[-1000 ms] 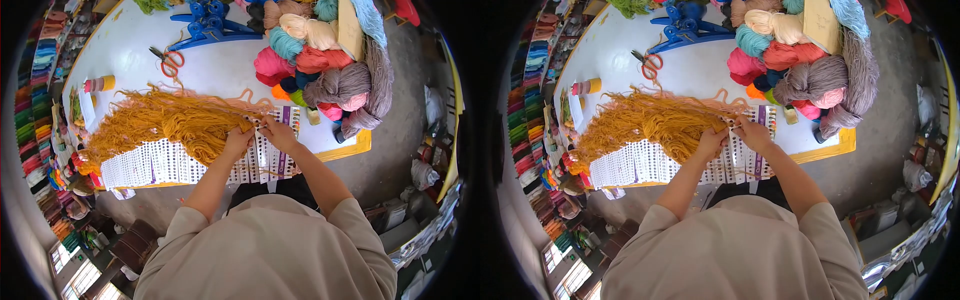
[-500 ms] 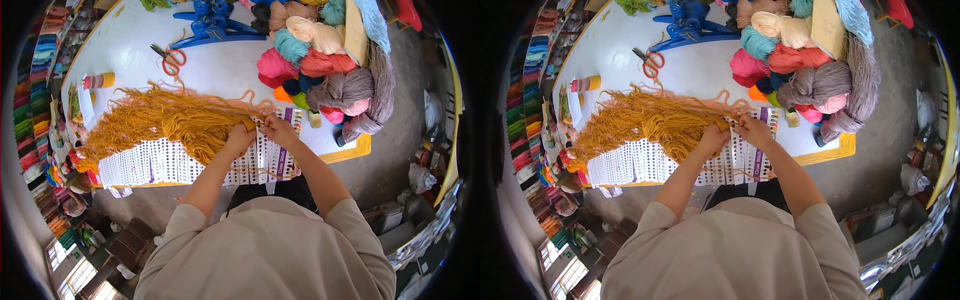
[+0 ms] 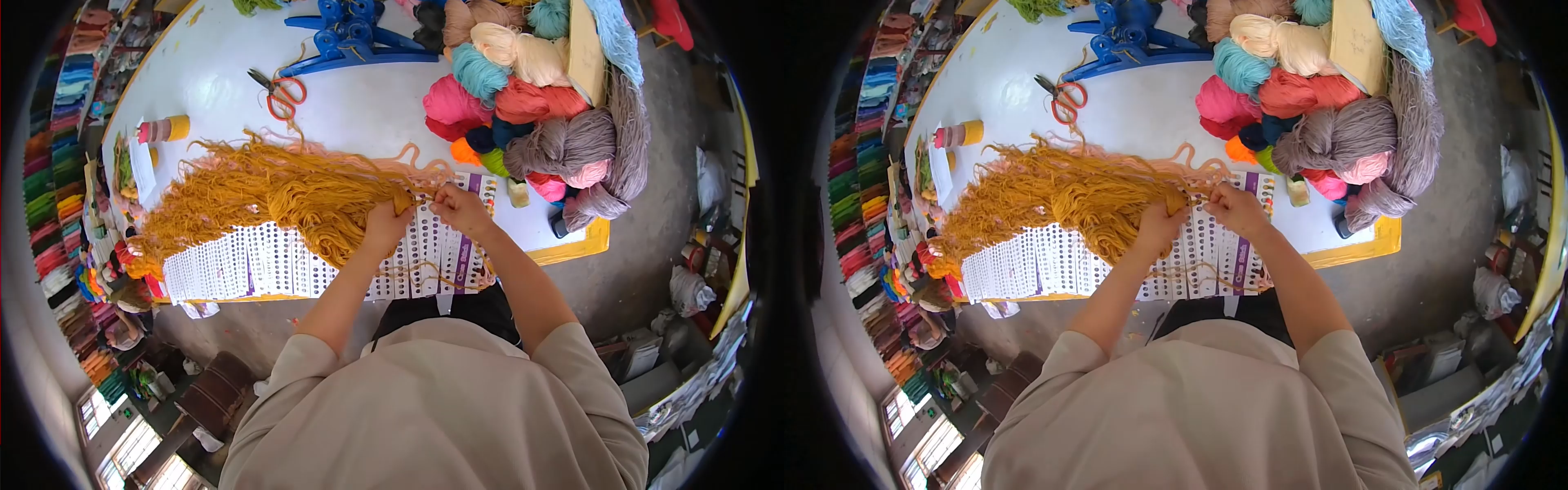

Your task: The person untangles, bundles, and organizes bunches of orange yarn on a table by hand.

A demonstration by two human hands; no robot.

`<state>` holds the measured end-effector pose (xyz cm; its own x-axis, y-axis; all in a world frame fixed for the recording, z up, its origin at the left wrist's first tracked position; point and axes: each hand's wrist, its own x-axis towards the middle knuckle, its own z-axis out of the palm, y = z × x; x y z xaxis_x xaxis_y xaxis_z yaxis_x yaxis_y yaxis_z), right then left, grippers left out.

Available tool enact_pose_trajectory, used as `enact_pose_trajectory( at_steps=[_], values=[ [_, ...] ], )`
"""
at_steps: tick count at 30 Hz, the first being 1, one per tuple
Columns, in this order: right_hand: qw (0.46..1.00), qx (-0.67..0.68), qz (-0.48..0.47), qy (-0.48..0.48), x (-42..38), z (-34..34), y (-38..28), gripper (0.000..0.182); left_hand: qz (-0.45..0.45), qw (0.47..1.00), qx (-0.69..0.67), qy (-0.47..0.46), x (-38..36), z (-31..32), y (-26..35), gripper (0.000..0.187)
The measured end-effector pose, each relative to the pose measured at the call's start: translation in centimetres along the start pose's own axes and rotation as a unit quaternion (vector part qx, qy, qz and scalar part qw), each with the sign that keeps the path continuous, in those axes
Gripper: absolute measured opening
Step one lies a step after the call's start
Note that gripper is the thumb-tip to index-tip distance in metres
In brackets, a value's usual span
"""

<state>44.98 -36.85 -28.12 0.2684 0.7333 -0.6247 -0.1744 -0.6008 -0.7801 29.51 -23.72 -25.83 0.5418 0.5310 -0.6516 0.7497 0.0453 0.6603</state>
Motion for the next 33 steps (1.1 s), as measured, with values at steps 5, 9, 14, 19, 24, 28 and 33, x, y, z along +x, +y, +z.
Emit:
enact_pose_trajectory(
  at_steps=[5,9,14,19,24,28,33],
  values=[
    [1.0,-0.017,-0.014,0.011,0.0,0.1,-0.1,0.017,0.185,0.968,0.157,0.061,-0.8,0.9,-0.1,0.021],
    [1.0,-0.001,0.003,-0.002,-0.1,0.1,-0.3,0.015,-0.028,0.995,-0.087,-0.028,-1.1,1.3,0.4,0.015],
    [0.999,0.044,0.013,-0.017,-0.5,0.2,-0.2,0.015,-0.084,0.969,-0.229,-0.038,-1.1,1.7,0.2,0.012],
    [0.994,-0.071,-0.085,0.022,-0.7,1.1,-0.1,0.013,-0.075,0.961,-0.261,-0.057,-1.0,1.7,0.1,0.009],
    [0.985,-0.137,-0.099,0.039,-0.9,1.2,-1.6,0.014,-0.067,0.963,-0.254,-0.067,-1.7,1.2,1.9,0.01],
    [0.994,-0.1,-0.046,0.018,-0.4,1.0,-1.6,0.017,-0.051,0.968,-0.238,-0.06,-1.5,1.3,1.7,0.016],
    [0.999,-0.037,-0.031,-0.017,0.3,0.5,-0.3,0.017,-0.01,0.994,-0.081,-0.073,-0.4,0.9,2.1,0.012]
  ],
)
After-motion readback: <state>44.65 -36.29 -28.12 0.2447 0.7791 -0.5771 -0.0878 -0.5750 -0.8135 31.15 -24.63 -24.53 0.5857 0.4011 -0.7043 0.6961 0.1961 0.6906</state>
